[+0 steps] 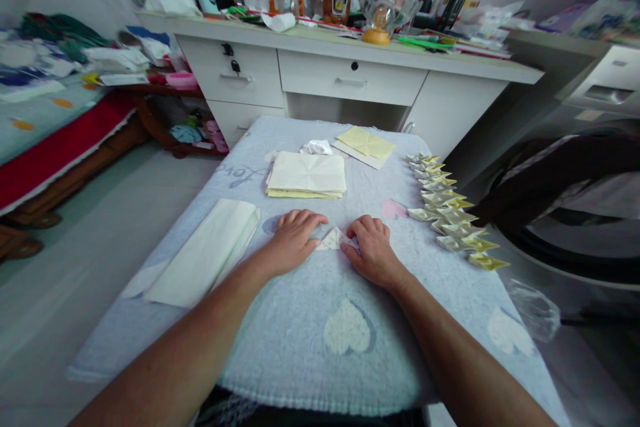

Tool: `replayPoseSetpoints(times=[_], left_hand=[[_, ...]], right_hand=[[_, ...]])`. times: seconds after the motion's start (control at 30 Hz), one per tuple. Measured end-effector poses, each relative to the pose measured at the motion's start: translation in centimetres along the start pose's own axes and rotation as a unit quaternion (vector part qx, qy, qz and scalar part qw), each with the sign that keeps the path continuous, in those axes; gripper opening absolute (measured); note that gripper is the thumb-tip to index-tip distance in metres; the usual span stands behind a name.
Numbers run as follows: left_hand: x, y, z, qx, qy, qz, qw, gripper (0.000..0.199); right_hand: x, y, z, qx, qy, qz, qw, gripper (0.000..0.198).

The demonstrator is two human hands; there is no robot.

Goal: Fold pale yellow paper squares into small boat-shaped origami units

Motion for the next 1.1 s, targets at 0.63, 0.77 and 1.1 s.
replayPoseSetpoints(times=[0.63, 0.77, 1.1], left_hand=[[-1.8, 0.0, -0.3, -0.180, 0.019, 0.255, 0.950, 0.041], [-3.4, -0.9, -0.2, -0.186, 0.088, 0.138, 0.969, 0.041], [-3.7, -1.1, -0.3, -0.185, 0.094, 0.104, 0.973, 0.022]], right_hand=[[-0.3, -1.0, -0.1, 0.058, 0.015, -0.417, 0.907, 0.009], [-0.6, -0.6, -0.2, 0.080, 0.039, -0.479, 0.873, 0.014], [-0.3, -0.7, -0.2, 0.119, 0.053, -0.545, 0.829, 0.024]])
Point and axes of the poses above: each hand's wrist, its own z-axis away from the middle knuckle, its own y-axis out of the palm, x = y × z, the point moved 6 cm from there along -z, towards the middle knuckle, and after that the axes turned 13 degrees about y, right-handed, at the moved point
